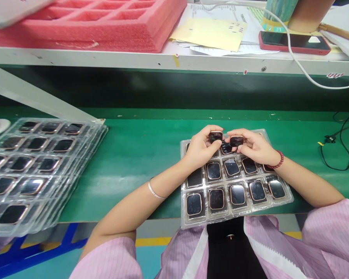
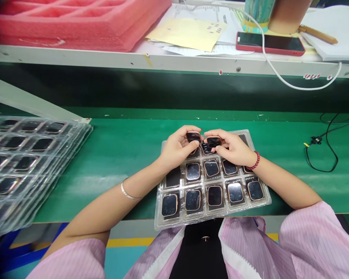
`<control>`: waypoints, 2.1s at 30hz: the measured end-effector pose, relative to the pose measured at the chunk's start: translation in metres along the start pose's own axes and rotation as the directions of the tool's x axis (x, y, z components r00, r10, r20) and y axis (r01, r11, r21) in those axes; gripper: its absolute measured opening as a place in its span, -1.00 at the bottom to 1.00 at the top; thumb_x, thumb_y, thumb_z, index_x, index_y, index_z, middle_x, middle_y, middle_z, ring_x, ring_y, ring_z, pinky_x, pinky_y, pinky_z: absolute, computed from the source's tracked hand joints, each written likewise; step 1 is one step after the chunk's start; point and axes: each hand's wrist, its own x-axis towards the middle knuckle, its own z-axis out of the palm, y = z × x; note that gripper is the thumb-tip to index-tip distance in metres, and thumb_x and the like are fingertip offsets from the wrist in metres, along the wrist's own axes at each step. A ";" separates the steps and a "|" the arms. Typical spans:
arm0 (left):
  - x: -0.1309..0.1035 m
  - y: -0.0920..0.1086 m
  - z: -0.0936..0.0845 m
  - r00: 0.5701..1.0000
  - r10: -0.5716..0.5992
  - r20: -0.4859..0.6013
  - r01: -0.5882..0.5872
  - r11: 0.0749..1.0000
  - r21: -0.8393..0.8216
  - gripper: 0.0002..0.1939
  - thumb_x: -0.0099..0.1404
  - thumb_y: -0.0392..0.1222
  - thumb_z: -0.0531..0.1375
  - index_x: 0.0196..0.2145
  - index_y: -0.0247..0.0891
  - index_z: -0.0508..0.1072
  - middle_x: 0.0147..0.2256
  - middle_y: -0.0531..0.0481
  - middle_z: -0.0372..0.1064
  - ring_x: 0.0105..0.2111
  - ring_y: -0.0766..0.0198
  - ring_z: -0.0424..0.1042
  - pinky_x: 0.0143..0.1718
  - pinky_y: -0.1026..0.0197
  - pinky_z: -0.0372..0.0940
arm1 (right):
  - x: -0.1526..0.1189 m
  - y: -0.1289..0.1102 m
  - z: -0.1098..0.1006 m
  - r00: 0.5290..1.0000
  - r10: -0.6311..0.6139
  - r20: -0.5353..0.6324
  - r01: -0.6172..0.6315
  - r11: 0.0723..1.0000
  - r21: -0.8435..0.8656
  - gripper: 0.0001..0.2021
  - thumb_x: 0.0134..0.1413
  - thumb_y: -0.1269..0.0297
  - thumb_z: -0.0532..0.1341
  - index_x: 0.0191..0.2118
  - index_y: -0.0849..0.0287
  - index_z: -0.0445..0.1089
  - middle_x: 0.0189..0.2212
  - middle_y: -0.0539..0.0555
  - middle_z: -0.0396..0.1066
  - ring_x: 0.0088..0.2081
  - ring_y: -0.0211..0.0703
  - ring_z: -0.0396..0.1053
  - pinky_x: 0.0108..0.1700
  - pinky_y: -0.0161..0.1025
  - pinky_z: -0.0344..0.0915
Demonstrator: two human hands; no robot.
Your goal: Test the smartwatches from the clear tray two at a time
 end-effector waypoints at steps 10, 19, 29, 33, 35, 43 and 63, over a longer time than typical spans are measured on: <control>-0.002 0.001 0.002 1.000 -0.013 -0.002 0.013 1.000 0.023 -0.62 0.18 -0.29 0.24 -0.01 -0.26 0.48 -0.16 -0.08 0.55 -0.23 0.23 0.54 -0.22 0.22 0.44 | 0.001 -0.003 -0.001 1.000 0.020 -0.018 -0.020 1.000 -0.003 -0.64 0.22 0.41 0.21 0.13 0.13 0.42 0.04 0.16 0.56 -0.23 -0.21 0.57 -0.13 -0.19 0.61; -0.002 -0.001 0.000 1.000 -0.005 0.007 0.004 1.000 0.016 -0.59 0.18 -0.28 0.26 0.02 -0.24 0.48 -0.14 -0.10 0.56 -0.18 0.18 0.56 -0.20 0.21 0.45 | 0.001 0.000 -0.002 1.000 0.013 -0.023 -0.013 1.000 -0.023 -0.62 0.21 0.44 0.20 0.13 0.12 0.41 0.02 0.15 0.58 -0.23 -0.21 0.58 -0.08 -0.16 0.61; -0.002 0.001 0.001 1.000 -0.024 0.013 0.024 1.000 0.016 -0.61 0.17 -0.27 0.26 -0.01 -0.24 0.49 -0.14 -0.09 0.55 -0.21 0.21 0.54 -0.18 0.20 0.44 | 0.001 0.000 -0.002 0.998 0.051 -0.026 -0.050 0.999 0.009 -0.62 0.22 0.44 0.20 0.14 0.14 0.40 0.00 0.16 0.57 -0.27 -0.23 0.58 -0.17 -0.20 0.61; -0.001 0.001 0.001 1.000 -0.024 0.018 0.024 1.000 0.008 -0.60 0.17 -0.28 0.24 0.00 -0.27 0.48 -0.15 -0.10 0.54 -0.20 0.21 0.53 -0.18 0.20 0.43 | 0.003 0.001 -0.005 0.995 0.097 -0.032 -0.095 0.994 0.059 -0.57 0.18 0.44 0.22 0.17 0.13 0.37 -0.03 0.14 0.57 -0.27 -0.21 0.58 -0.24 -0.24 0.59; -0.001 -0.001 0.001 0.999 -0.027 0.021 0.027 1.000 0.008 -0.49 0.12 -0.32 0.24 0.06 -0.24 0.45 -0.14 -0.08 0.55 -0.16 0.19 0.54 -0.15 0.20 0.44 | 0.004 0.001 -0.005 0.993 0.109 -0.034 -0.106 0.991 0.083 -0.55 0.16 0.45 0.23 0.18 0.12 0.36 -0.02 0.13 0.56 -0.26 -0.21 0.58 -0.25 -0.26 0.58; -0.001 -0.011 -0.001 0.999 0.003 0.040 -0.001 0.999 -0.043 -0.36 0.06 -0.43 0.16 0.14 -0.19 0.42 -0.08 -0.07 0.54 -0.19 0.23 0.58 -0.12 0.19 0.47 | 0.005 0.003 -0.007 0.990 0.129 -0.053 -0.123 0.988 0.096 -0.52 0.12 0.45 0.26 0.18 0.07 0.36 0.00 0.11 0.54 -0.23 -0.19 0.58 -0.21 -0.23 0.60; -0.002 -0.005 -0.001 0.999 0.033 0.043 -0.033 0.999 -0.016 -0.50 0.23 -0.30 0.24 0.14 -0.23 0.42 -0.15 -0.06 0.54 -0.16 0.19 0.54 -0.15 0.18 0.44 | 0.004 -0.002 -0.004 0.996 0.062 -0.056 -0.061 0.998 0.031 -0.64 0.19 0.44 0.24 0.10 0.15 0.38 -0.07 0.12 0.57 -0.28 -0.24 0.57 -0.22 -0.26 0.58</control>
